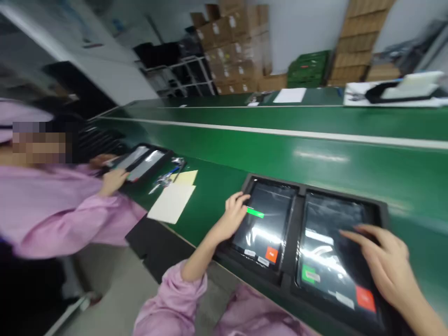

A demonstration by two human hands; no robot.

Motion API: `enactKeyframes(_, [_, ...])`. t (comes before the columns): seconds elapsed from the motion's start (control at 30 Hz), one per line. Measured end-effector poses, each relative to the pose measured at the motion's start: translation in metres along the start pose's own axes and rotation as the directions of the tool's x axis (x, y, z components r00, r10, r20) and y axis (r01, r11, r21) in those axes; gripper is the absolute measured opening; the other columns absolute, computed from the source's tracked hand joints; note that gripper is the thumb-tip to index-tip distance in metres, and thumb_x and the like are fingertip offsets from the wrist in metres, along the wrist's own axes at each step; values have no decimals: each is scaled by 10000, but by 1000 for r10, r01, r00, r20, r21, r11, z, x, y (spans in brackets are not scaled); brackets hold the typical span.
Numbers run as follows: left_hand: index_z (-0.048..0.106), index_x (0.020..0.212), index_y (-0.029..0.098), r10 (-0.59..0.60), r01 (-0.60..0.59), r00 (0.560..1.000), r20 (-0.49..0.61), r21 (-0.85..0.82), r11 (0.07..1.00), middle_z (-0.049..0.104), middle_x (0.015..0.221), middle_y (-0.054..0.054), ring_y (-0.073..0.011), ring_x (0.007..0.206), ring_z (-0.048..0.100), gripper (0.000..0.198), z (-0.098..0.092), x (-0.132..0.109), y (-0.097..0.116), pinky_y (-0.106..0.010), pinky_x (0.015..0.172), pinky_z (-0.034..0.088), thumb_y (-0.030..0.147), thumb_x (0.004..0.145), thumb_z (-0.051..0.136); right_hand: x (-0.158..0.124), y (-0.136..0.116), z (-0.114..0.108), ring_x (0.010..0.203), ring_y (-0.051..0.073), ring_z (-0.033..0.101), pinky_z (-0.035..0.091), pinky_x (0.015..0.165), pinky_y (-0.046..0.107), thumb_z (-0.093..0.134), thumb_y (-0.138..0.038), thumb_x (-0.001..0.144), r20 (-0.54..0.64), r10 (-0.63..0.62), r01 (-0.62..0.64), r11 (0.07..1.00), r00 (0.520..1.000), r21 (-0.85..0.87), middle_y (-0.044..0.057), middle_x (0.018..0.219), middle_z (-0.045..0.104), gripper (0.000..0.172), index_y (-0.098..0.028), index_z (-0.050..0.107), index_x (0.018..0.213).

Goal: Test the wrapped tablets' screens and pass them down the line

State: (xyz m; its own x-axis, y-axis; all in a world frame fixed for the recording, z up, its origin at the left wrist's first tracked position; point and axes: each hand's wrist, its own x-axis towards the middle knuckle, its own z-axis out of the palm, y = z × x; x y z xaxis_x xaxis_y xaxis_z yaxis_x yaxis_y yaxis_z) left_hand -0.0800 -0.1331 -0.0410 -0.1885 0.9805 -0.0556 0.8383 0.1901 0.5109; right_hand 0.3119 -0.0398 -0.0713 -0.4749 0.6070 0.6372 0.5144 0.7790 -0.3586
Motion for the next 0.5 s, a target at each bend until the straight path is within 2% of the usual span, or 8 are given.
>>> enactKeyframes(0.07, [458, 1403, 139, 84, -87, 991, 107, 21, 996, 401, 1468, -219, -343, 1438, 327, 524, -16, 41, 4, -543, 1181, 298, 448, 988, 375, 22, -5, -2, 805, 310, 643, 403, 710, 513, 349, -445, 1035, 122, -52, 56, 998, 991, -27, 90, 918, 699, 416, -404, 760, 979])
enactKeyframes(0.13, [466, 1395, 149, 223, -231, 955, 197, 22, 973, 386, 1496, -193, -333, 1452, 315, 535, -20, 88, 18, -535, 1204, 252, 444, 948, 481, 41, -6, 2, 911, 301, 633, 413, 799, 504, 262, -480, 1058, 177, 22, -23, 1000, 984, 4, 117, 995, 681, 565, -303, 785, 937])
enactKeyframes(0.17, [478, 1386, 158, 312, -325, 917, 249, 16, 945, 392, 1505, -177, -315, 1450, 330, 529, -18, 110, 28, -507, 1207, 257, 433, 936, 508, 48, -5, 6, 943, 295, 621, 410, 842, 505, 229, -497, 1061, 190, 61, -67, 997, 980, 28, 119, 1010, 669, 622, -275, 791, 911])
enactKeyframes(0.23, [522, 1350, 168, 440, -473, 827, 349, 10, 881, 475, 1463, -143, -270, 1397, 426, 478, -6, 142, 51, -438, 1186, 314, 398, 931, 519, 56, -3, 16, 989, 286, 598, 384, 911, 524, 236, -478, 1059, 253, 58, -81, 993, 966, 81, 100, 1034, 656, 630, -268, 797, 862])
enactKeyframes(0.27, [543, 1329, 162, 473, -519, 792, 386, 16, 855, 531, 1415, -137, -260, 1347, 485, 452, 1, 150, 61, -422, 1161, 353, 381, 935, 509, 56, -3, 20, 1000, 277, 590, 373, 932, 524, 251, -446, 1056, 276, 32, -66, 991, 961, 116, 97, 1035, 650, 616, -262, 798, 840])
enactKeyframes(0.33, [583, 1284, 145, 482, -552, 769, 420, 55, 832, 620, 1305, -136, -266, 1240, 575, 411, 13, 156, 75, -426, 1100, 418, 360, 954, 465, 53, -4, 27, 995, 257, 578, 356, 951, 516, 306, -378, 1036, 300, -17, -33, 986, 954, 161, 92, 1025, 642, 554, -257, 799, 814])
enactKeyframes(0.5, [643, 1220, 161, 462, -532, 823, 332, 162, 831, 675, 1248, -119, -275, 1165, 623, 415, 24, 146, 76, -428, 1017, 477, 330, 1000, 334, 42, -12, 25, 1021, 248, 552, 339, 946, 502, 386, -286, 963, 290, -82, 12, 972, 953, 236, 81, 1089, 644, 444, -284, 806, 819])
